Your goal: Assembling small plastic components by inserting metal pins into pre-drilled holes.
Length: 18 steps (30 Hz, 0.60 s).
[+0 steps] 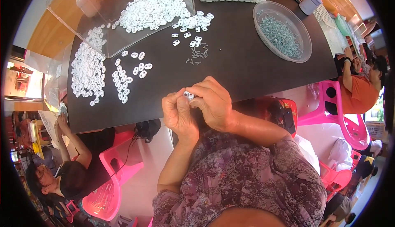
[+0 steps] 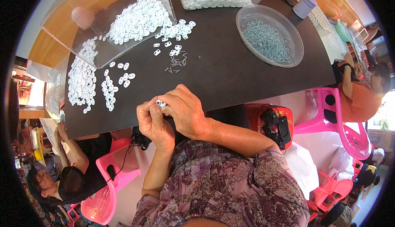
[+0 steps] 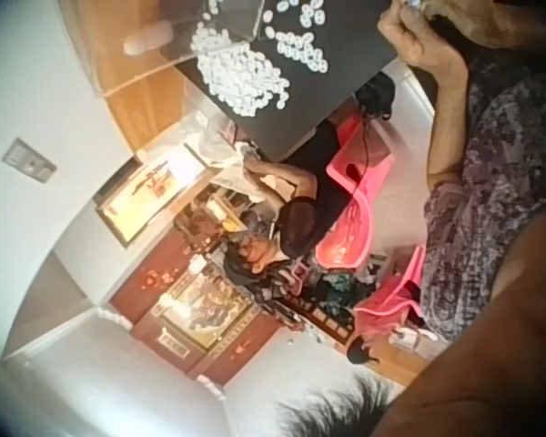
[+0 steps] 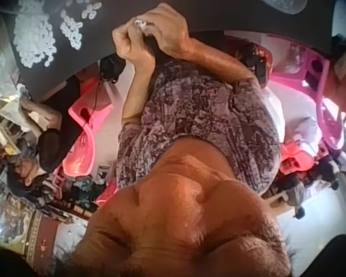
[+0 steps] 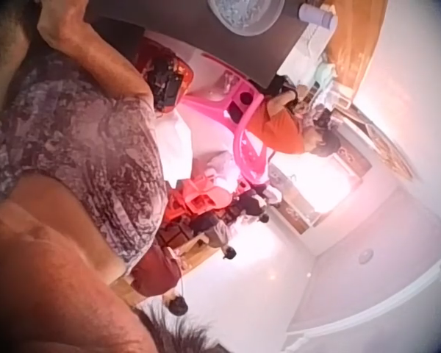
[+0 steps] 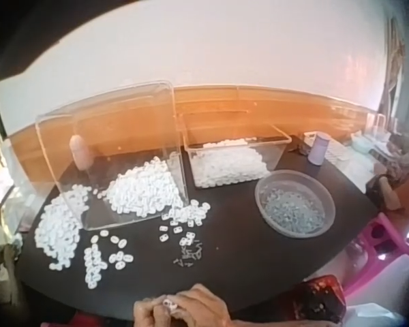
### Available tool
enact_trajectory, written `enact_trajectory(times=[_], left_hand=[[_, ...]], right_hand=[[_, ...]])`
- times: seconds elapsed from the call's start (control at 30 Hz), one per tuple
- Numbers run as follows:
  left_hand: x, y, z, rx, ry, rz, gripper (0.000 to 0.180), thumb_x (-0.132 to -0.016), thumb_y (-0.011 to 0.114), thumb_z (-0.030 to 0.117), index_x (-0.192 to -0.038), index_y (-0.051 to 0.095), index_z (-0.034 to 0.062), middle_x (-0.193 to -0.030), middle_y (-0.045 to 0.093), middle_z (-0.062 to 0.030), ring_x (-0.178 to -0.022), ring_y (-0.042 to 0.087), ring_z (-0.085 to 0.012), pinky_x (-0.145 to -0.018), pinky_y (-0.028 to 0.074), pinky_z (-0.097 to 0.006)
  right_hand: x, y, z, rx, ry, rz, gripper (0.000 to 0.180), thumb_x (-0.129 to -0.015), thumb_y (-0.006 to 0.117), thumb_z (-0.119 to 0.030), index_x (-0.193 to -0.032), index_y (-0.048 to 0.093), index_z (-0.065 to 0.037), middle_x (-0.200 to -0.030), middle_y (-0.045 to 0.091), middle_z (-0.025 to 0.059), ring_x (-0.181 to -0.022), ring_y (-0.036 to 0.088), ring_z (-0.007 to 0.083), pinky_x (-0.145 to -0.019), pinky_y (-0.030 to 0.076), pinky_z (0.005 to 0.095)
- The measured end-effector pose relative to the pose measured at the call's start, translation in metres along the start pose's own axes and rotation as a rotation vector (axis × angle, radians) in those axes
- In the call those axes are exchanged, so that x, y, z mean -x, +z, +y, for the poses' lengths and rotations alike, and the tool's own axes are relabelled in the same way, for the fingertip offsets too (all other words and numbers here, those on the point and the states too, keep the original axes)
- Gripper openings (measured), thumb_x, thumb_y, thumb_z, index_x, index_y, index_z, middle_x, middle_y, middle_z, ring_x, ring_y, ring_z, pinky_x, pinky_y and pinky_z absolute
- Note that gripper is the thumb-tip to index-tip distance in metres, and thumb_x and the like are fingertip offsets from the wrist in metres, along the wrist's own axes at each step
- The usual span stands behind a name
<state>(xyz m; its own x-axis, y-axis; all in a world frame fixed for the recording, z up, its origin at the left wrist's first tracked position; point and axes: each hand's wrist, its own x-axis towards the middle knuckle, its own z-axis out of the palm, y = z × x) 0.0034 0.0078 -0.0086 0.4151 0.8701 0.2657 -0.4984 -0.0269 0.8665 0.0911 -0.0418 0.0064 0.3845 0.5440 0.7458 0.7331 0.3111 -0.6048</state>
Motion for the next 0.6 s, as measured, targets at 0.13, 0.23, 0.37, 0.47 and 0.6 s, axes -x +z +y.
enact_trajectory(times=[0.13,0.23,0.37,0.47,0.6], left_hand=[[-0.002,-0.003,-0.01,-0.195,0.126,0.053,0.018,-0.094,0.055,0.019,-0.092,0.054,0.0014,-0.079,0.05,0.0009,-0.064,0.044,-0.0036,-0.056,0.038,-0.018],[-0.002,-0.003,-0.012,-0.237,0.134,0.059,0.018,-0.095,0.054,0.019,-0.089,0.053,0.0022,-0.078,0.049,0.001,-0.062,0.041,-0.0027,-0.055,0.038,-0.017],[-0.001,-0.002,-0.006,-0.155,0.037,0.07,0.015,-0.095,0.051,0.013,-0.096,0.055,-0.0016,-0.083,0.051,-0.0029,-0.074,0.046,-0.0076,-0.067,0.04,-0.021],[-0.008,-0.003,0.001,-0.28,0.032,0.007,0.015,-0.096,0.051,0.011,-0.098,0.057,-0.0023,-0.086,0.053,-0.0035,-0.074,0.048,-0.0075,-0.067,0.041,-0.021],[-0.039,-0.003,0.011,-0.52,-0.062,-0.094,0.016,-0.092,0.054,0.008,-0.103,0.061,-0.0019,-0.082,0.058,-0.0039,-0.07,0.052,-0.0081,-0.062,0.043,-0.021]], right_hand=[[0.001,0.003,0.002,0.021,-0.029,0.013,0.026,-0.069,0.066,0.004,-0.094,0.059,0.005,-0.084,0.061,0.0128,-0.066,0.055,0.0243,-0.055,0.045,0.0317],[0.002,0.004,0.005,0.024,-0.039,0.01,0.024,-0.07,0.065,0.005,-0.094,0.059,0.004,-0.083,0.061,0.0122,-0.066,0.055,0.0241,-0.055,0.045,0.0318],[-0.002,0.005,0.004,0.004,-0.014,-0.012,0.022,-0.073,0.063,0.005,-0.094,0.06,0.002,-0.082,0.062,0.0113,-0.067,0.055,0.0236,-0.057,0.046,0.0315],[-0.008,-0.001,0.005,-0.03,0.108,-0.054,0.021,-0.073,0.065,0.003,-0.094,0.061,0.002,-0.082,0.062,0.0116,-0.069,0.056,0.0234,-0.059,0.046,0.031],[-0.028,-0.028,0.016,0.028,0.165,-0.061,0.018,-0.072,0.067,0.002,-0.09,0.064,-0.001,-0.079,0.061,0.01,-0.071,0.058,0.0247,-0.062,0.047,0.0325]])
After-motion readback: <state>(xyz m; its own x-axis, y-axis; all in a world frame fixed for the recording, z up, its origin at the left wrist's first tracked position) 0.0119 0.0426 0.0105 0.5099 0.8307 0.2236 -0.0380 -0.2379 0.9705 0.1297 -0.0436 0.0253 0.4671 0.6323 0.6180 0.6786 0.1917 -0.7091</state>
